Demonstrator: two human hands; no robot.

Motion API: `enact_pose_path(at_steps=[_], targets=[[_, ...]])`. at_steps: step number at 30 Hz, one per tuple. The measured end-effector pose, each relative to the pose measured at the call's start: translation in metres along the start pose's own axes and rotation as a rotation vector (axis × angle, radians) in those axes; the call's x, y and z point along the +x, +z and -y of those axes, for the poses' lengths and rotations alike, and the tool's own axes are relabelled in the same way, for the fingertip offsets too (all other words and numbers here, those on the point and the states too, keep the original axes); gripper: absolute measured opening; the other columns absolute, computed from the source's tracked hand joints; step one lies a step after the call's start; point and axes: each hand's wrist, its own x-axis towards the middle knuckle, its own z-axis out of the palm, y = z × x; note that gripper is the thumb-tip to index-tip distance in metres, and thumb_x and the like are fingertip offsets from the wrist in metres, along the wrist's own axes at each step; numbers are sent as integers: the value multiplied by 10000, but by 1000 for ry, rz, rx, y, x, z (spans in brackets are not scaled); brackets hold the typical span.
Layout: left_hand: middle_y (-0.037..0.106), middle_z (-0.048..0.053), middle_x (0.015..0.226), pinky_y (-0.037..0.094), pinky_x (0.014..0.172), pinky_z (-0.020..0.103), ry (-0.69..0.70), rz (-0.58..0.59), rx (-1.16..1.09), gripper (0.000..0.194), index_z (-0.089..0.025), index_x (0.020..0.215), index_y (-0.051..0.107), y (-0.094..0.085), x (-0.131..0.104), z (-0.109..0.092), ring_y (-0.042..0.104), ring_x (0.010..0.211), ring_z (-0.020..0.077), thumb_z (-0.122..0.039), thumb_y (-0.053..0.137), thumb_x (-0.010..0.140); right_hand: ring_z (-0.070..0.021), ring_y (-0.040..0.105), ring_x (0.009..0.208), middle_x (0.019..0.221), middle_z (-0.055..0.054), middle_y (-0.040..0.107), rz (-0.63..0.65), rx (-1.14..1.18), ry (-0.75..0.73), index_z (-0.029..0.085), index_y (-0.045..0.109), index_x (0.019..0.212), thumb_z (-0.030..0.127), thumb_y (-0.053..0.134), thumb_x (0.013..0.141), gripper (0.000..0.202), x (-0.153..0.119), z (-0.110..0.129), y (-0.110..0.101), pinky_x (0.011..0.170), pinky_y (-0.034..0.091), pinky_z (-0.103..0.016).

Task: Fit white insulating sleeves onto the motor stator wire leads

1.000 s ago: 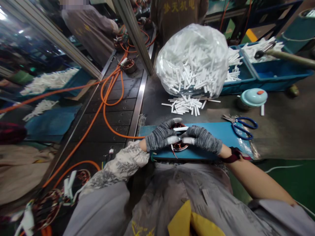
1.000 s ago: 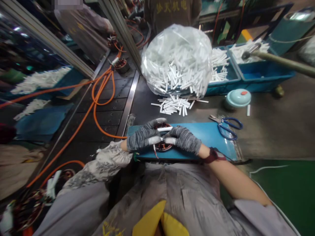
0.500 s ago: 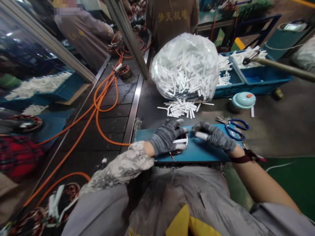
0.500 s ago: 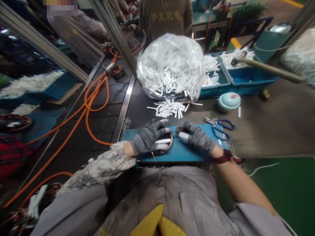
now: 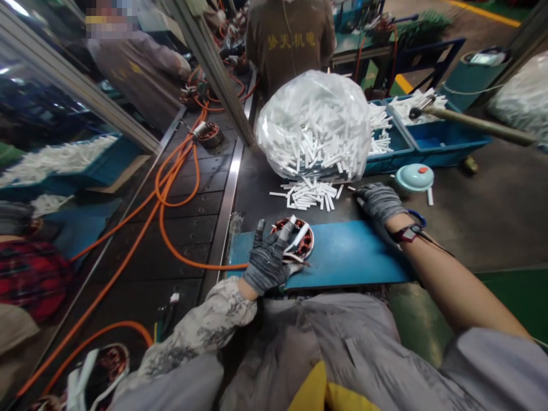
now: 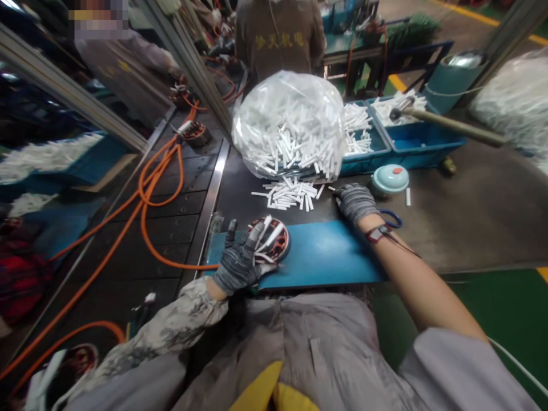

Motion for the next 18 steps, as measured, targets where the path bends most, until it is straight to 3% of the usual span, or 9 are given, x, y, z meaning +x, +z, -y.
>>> enact_pose_path(at_steps=[4,6,9,11,18], targets=[[495,197,1541,247,1249,616,-243,-101,-1,941,-159,1593,302,13,16,-11,515,1393,382,-499,751,838,-310,671,911,978,-139,745,-203,291,117,163,755,1050,450,668,861,355,-37,19,-11,823,543,-437],[480,204,1550,263,1251,576,-264,-92,-17,916,-153,1595,304,16,21,-13,508,1406,360,-465,744,855,-276,683,869,973,-89,751,-268,589,41,202,727,1120,468,688,856,377,-60,41,-19,793,562,-415],[527,185,1518,251,1262,557,-266,-75,-23,874,-175,1590,332,15,21,-14,545,1373,343,-441,741,865,-242,694,877,992,-53,755,-206,828,-167,256,742,1121,440,635,920,292,-89,77,-29,817,566,-393],[566,170,1485,246,1265,557,-266,-58,-18,832,-185,1572,374,15,20,-13,563,1353,338,-441,737,869,-231,692,832,944,-52,755,-178,870,-193,250,768,1054,414,629,923,252,-98,92,-31,791,567,-379],[684,146,1338,268,1261,528,-276,-56,-10,720,-161,1492,501,16,20,-13,635,1259,317,-455,724,873,-213,711,803,927,-67,783,-12,951,-237,207,787,1051,437,642,906,308,-92,99,-27,758,567,-329]])
